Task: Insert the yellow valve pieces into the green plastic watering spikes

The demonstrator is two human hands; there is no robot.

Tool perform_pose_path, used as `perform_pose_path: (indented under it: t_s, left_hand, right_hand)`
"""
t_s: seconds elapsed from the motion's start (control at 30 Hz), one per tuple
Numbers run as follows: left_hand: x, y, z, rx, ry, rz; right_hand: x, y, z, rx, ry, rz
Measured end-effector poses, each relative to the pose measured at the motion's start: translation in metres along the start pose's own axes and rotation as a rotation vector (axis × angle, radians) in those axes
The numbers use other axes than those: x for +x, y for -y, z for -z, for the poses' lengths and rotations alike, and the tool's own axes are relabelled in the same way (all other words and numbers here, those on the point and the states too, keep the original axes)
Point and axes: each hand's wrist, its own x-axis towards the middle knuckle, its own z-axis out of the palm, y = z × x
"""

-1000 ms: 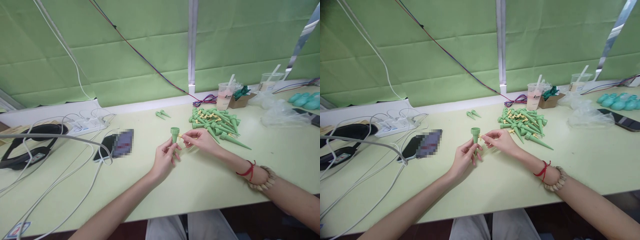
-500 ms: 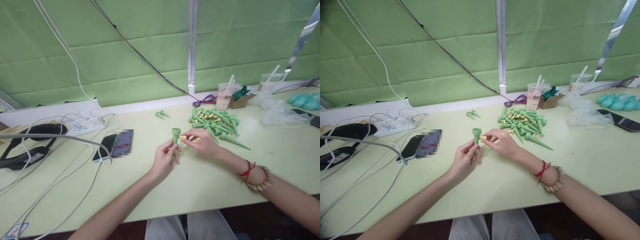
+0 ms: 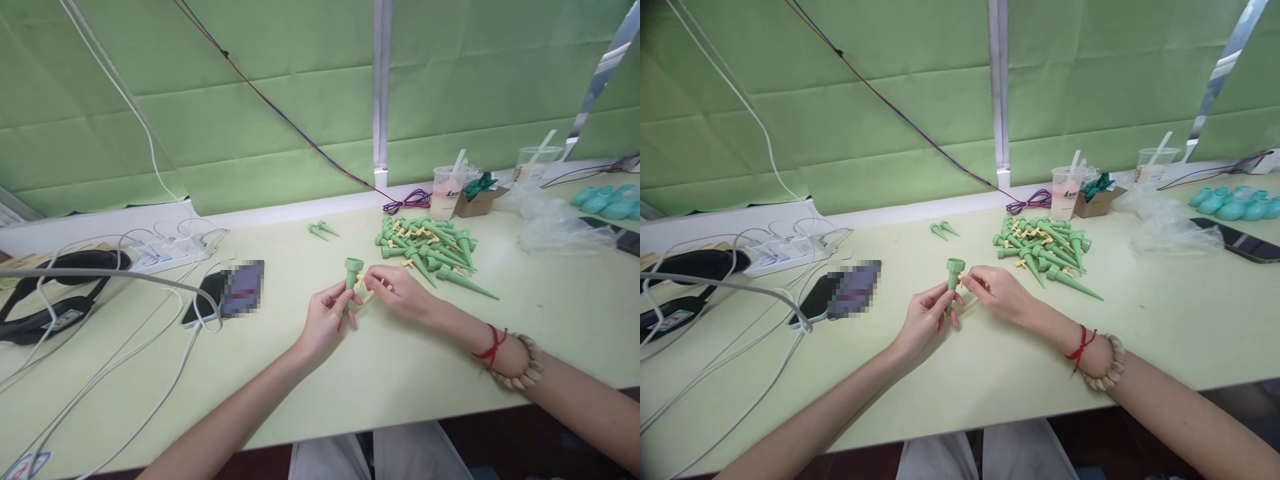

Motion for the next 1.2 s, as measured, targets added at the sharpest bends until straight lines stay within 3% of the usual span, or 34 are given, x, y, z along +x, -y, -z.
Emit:
perform_pose_path:
  t_s: [0.13, 0.27, 0.6, 0.83, 0.9, 1.07, 1.2]
  left_hand:
    - [0.001, 0.0, 0.001, -0.014, -0.032, 0.0]
    - [0.001, -0.002, 0.003, 0.016, -0.049, -0.009]
    - [0.001, -0.001, 0.005, 0.064, -0.092, -0.019]
    - [0.001, 0.0, 0.001, 0.027, -0.024, 0.025]
    - [0.002, 0.001, 0.002, 0.054, -0.047, 0.011]
    - [0.002, 0.005, 0.007, 0.114, -0.094, -0.045]
    - [0.003, 0.004, 0.007, 0.122, -0.094, -0.057]
  right_hand:
    - [0.001, 0.001, 0.003, -0.137, -0.076, 0.069]
    - [0.001, -0.002, 0.001, -0.11, -0.078, 0.113]
    - [0.0, -0.006, -0.012, 0.594, 0.049, -0.184]
    - [-0.001, -0.004, -0.009, 0.268, 0.023, -0.093]
    - [-0.001, -0.004, -0.011, 0.379, 0.05, -0.134]
    - [0.002, -0.002, -0.021, 0.909, 0.14, -0.308]
    - [0.006, -0.002, -0.023, 0.979, 0.154, -0.353]
